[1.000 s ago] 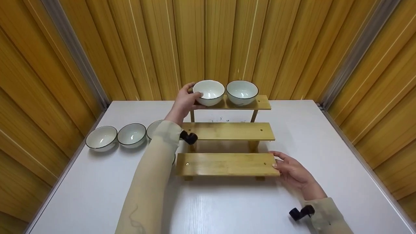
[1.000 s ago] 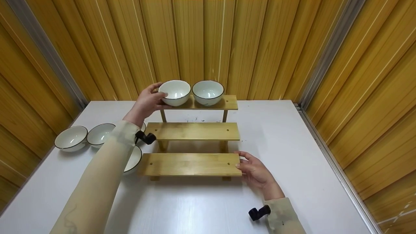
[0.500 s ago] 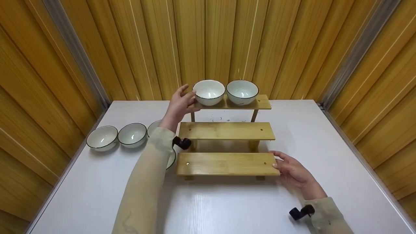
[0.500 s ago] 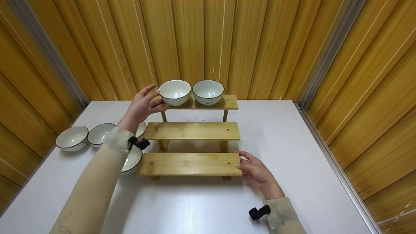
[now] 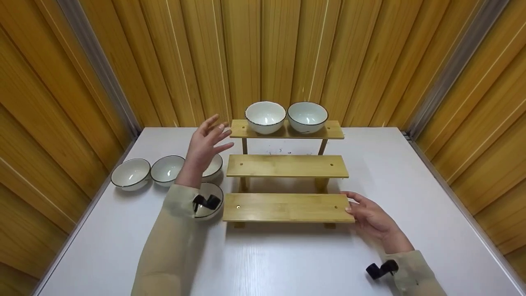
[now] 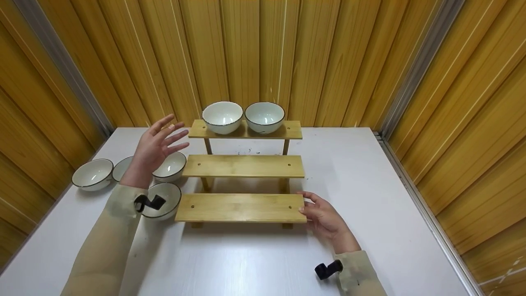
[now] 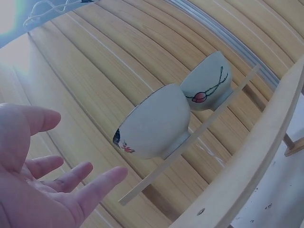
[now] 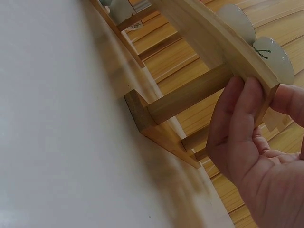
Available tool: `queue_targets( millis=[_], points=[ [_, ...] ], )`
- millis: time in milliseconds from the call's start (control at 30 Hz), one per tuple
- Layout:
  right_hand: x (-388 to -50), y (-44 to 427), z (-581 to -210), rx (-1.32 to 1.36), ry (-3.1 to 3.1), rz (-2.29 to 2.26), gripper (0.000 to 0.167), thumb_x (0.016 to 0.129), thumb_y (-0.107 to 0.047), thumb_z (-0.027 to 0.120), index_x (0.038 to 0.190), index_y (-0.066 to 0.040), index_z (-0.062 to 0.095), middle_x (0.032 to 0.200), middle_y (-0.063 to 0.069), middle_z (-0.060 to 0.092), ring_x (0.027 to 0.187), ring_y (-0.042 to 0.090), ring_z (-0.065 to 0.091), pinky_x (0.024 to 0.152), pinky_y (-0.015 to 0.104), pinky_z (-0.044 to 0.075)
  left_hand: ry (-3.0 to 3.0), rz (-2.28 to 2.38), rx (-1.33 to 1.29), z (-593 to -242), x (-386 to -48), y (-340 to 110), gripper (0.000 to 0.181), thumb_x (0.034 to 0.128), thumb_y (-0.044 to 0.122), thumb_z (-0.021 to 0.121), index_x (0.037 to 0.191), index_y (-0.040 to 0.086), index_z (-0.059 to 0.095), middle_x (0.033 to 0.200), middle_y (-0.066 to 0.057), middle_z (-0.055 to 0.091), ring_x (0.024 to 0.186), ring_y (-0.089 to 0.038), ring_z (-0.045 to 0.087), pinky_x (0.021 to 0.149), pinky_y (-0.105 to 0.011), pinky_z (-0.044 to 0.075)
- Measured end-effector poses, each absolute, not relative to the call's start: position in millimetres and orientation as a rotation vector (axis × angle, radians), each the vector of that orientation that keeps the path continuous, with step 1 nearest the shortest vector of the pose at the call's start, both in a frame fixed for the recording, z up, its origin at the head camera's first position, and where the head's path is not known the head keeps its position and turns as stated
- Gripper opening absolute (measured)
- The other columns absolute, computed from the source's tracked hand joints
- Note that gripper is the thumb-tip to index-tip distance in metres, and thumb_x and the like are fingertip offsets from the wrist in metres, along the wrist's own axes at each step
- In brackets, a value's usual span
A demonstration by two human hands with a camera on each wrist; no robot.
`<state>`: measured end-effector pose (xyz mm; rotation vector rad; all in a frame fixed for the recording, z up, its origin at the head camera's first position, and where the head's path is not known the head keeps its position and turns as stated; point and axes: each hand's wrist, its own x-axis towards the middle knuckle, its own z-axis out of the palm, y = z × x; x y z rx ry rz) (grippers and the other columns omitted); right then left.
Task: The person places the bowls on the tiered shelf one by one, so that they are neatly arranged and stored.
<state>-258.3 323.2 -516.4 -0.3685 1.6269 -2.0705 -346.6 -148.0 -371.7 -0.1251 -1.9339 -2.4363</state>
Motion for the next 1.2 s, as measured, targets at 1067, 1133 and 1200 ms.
queue_targets(
  millis=[1067, 1133, 1200],
  points=[
    [-257.6, 320.7, -515.4, -0.308, 1.658, -2.065, 0.041, 0.104, 0.002, 0.048, 0.140, -0.017, 0.043, 0.127, -0.002, 0.066, 0.101, 0.009, 0.068, 0.082, 0.019, 0.060, -2.426, -1.729, -0.010, -474.1, -237.7, -248.0, 0.055, 0.1022, 0.008, 0.062, 0.154, 0.008, 0.043, 0.148, -0.020, 0.056, 0.138, -0.028, 0.053, 0.096, -0.007, 0.048],
    [-257.5, 321.0, -515.8, -0.325, 1.638, -2.070, 0.041, 0.103, 0.003, 0.046, 0.139, -0.017, 0.042, 0.127, -0.002, 0.066, 0.102, 0.009, 0.069, 0.083, 0.019, 0.060, -2.465, -1.689, 0.031, -482.7, -237.9, -251.3, 0.056, 0.1025, 0.012, 0.063, 0.155, 0.010, 0.043, 0.148, -0.019, 0.056, 0.141, -0.031, 0.052, 0.098, -0.008, 0.046],
    [-257.6, 321.5, -516.3, -0.355, 1.608, -2.077, 0.041, 0.104, 0.004, 0.044, 0.139, -0.017, 0.043, 0.128, -0.001, 0.065, 0.104, 0.010, 0.068, 0.084, 0.019, 0.060, -2.488, -1.684, 0.056, -490.7, -238.9, -253.9, 0.058, 0.1027, 0.013, 0.063, 0.156, 0.010, 0.041, 0.149, -0.020, 0.055, 0.142, -0.033, 0.051, 0.100, -0.012, 0.049]
  ],
)
